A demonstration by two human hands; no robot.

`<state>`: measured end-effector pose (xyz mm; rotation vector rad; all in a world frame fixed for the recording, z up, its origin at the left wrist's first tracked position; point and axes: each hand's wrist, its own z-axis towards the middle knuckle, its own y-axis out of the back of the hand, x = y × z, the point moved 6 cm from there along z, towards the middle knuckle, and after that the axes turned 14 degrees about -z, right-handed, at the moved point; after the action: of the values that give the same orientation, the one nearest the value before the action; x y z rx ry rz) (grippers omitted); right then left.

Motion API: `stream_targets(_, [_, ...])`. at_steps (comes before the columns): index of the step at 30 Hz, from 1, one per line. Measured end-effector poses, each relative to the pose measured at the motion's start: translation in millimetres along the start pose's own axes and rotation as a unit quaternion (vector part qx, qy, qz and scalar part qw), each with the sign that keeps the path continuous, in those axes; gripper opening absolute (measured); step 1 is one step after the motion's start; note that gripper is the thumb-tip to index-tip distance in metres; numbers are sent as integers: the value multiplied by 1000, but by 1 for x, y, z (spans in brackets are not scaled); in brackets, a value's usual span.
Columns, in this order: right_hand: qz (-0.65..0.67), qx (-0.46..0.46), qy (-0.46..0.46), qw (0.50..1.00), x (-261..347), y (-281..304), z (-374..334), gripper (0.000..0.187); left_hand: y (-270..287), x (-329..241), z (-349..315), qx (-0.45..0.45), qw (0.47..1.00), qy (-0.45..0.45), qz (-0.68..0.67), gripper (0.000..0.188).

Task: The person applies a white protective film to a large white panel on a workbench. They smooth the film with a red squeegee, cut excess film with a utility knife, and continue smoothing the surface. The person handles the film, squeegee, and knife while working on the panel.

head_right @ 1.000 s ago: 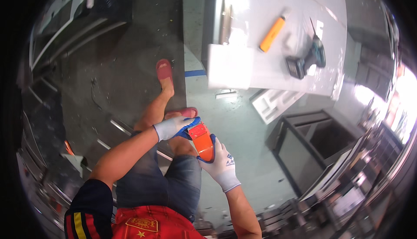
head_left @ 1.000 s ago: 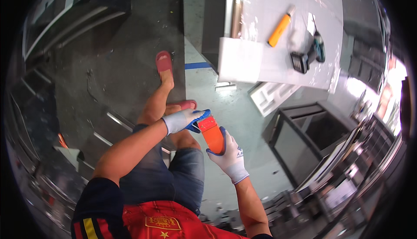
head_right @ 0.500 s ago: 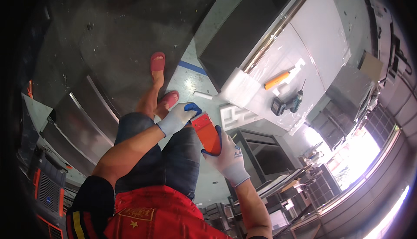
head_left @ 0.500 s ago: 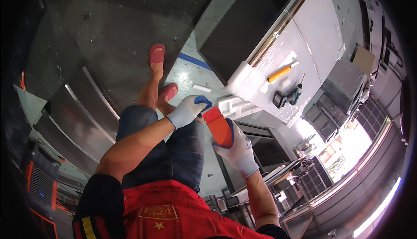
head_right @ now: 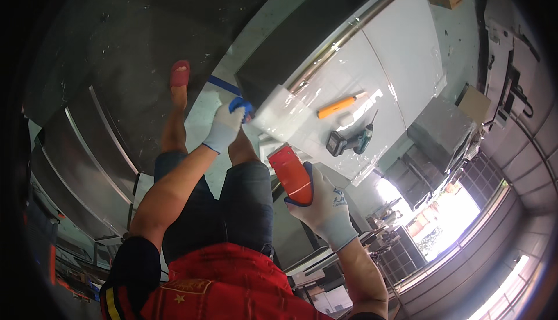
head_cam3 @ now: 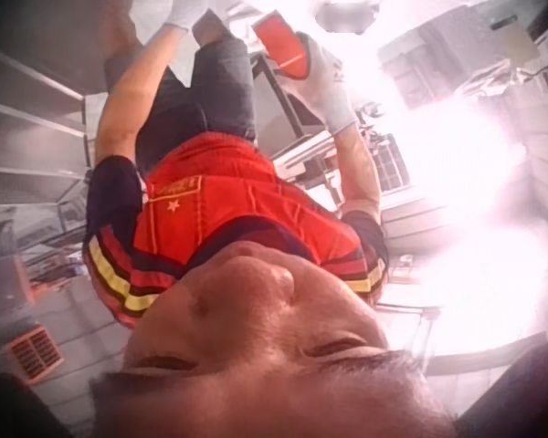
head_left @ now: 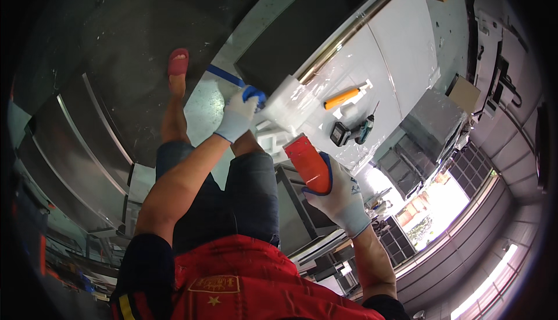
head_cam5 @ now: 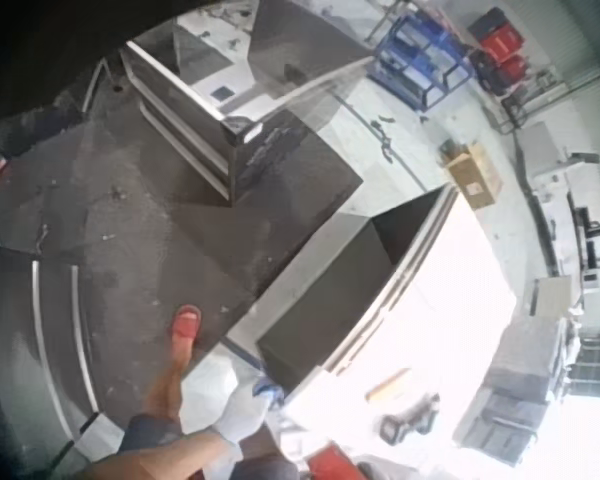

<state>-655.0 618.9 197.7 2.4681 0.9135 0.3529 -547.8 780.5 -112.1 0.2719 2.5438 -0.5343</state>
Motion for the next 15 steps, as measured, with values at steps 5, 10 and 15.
stream_targets(5, [-51, -31, 5, 998, -46, 33, -11, 88, -1, -22, 52, -11, 994, -96, 42, 26])
stream_targets(10, [-33, -39, 16, 999, -74, 50, -8, 88, -21, -9, 88, -21, 979, -116, 164, 26])
stream_targets(15, [-87, -22, 13, 996, -105, 49, 16, 88, -40, 22, 92, 38, 978, -24, 202, 25])
